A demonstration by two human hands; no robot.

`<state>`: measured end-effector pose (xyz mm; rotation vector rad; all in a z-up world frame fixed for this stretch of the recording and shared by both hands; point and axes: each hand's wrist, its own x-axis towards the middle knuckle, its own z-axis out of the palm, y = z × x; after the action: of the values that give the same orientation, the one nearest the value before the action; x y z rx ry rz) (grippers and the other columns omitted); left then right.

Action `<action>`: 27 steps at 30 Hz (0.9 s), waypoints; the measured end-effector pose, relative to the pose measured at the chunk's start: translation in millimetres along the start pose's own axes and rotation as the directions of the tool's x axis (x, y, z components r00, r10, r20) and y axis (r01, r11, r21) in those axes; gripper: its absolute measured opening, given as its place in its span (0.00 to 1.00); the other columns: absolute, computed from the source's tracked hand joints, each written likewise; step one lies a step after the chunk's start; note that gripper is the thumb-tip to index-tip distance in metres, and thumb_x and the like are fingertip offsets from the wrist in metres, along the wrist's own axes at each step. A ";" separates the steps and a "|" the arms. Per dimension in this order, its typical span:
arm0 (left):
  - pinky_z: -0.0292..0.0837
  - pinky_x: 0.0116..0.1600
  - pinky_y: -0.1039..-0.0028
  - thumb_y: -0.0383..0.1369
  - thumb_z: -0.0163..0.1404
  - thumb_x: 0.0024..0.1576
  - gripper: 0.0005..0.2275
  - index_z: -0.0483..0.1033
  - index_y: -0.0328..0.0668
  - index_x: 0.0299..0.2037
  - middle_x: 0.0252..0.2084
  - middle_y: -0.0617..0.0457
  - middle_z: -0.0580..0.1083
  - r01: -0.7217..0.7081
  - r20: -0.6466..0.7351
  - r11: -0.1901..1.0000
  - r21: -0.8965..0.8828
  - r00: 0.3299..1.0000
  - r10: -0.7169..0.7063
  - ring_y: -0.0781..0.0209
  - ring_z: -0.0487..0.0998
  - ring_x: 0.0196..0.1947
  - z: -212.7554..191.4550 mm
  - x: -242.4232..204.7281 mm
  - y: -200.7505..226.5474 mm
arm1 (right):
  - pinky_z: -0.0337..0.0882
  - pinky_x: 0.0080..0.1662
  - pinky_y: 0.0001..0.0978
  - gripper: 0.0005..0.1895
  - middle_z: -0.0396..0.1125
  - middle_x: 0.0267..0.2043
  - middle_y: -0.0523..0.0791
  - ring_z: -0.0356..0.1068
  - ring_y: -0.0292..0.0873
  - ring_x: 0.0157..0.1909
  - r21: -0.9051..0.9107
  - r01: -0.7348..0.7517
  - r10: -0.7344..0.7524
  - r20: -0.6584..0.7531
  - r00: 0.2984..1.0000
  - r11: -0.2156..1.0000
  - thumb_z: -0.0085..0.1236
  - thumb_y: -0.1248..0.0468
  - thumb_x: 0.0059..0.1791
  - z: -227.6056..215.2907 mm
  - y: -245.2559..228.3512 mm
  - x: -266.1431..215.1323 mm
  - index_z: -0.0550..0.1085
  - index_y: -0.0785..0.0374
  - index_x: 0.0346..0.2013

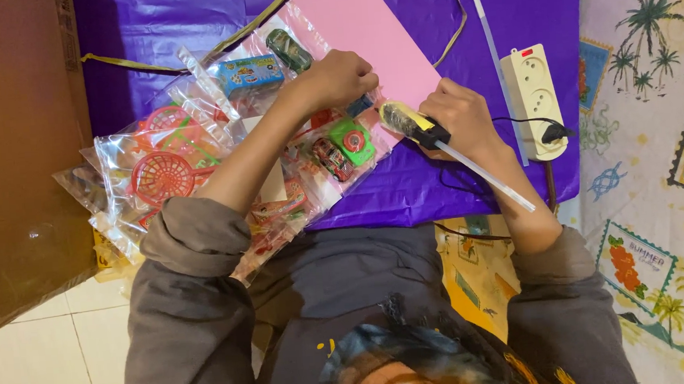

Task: The person uses a glue gun to apply adhesive to small toy cars and animal figurines, then attaches them to a pink card. They handle multiple toy items, some from plastic bags, and position them on the card one by one.

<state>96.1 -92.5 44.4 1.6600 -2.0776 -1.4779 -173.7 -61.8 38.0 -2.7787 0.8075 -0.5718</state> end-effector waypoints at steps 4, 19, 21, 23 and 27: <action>0.42 0.32 0.66 0.38 0.43 0.64 0.20 0.51 0.49 0.20 0.20 0.58 0.50 -0.005 -0.004 1.000 0.017 1.000 0.005 0.64 0.46 0.23 2.8 3.9 -5.6 | 0.58 0.28 0.37 0.07 0.61 0.22 0.40 0.60 0.45 0.31 0.007 -0.008 0.008 0.015 1.000 1.000 0.57 0.68 0.40 -0.3 -0.4 0.2 0.67 0.59 0.22; 0.48 0.36 0.68 0.35 0.42 0.62 0.18 0.48 0.51 0.20 0.20 0.60 0.47 -0.037 -0.010 0.999 -0.030 0.999 0.037 0.65 0.44 0.25 3.2 2.7 -7.6 | 0.54 0.27 0.41 0.16 0.57 0.20 0.41 0.56 0.44 0.28 0.035 -0.065 0.063 0.068 0.996 0.997 0.60 0.66 0.41 0.3 1.6 -1.8 0.59 0.58 0.19; 0.42 0.32 0.67 0.36 0.42 0.64 0.19 0.50 0.49 0.20 0.19 0.59 0.48 -0.056 -0.002 0.998 -0.010 0.998 0.056 0.65 0.45 0.23 2.7 2.1 -7.3 | 0.53 0.27 0.40 0.16 0.56 0.19 0.41 0.55 0.44 0.27 0.051 -0.065 0.061 0.070 0.996 0.997 0.59 0.66 0.40 -0.5 1.5 -1.9 0.58 0.58 0.18; 0.42 0.32 0.67 0.35 0.42 0.63 0.18 0.49 0.49 0.21 0.20 0.59 0.48 -0.048 -0.004 0.999 -0.014 0.999 0.047 0.65 0.44 0.24 1.8 -0.1 -4.2 | 0.55 0.27 0.41 0.15 0.57 0.20 0.41 0.56 0.45 0.28 0.054 -0.068 0.063 0.085 0.994 0.996 0.60 0.66 0.38 -0.8 3.6 -4.0 0.59 0.58 0.19; 0.43 0.34 0.68 0.35 0.41 0.62 0.18 0.47 0.51 0.21 0.20 0.60 0.46 -0.044 -0.014 0.999 -0.022 0.999 0.044 0.66 0.43 0.25 2.0 -2.1 -3.3 | 0.53 0.27 0.41 0.17 0.56 0.19 0.42 0.55 0.44 0.28 0.107 -0.099 0.087 0.114 0.990 0.989 0.61 0.68 0.36 -3.0 2.8 -4.7 0.58 0.59 0.19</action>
<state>98.0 -89.4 42.0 1.6009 -2.0694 -1.4669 -179.9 -61.7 38.5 -2.6285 0.8482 -0.4307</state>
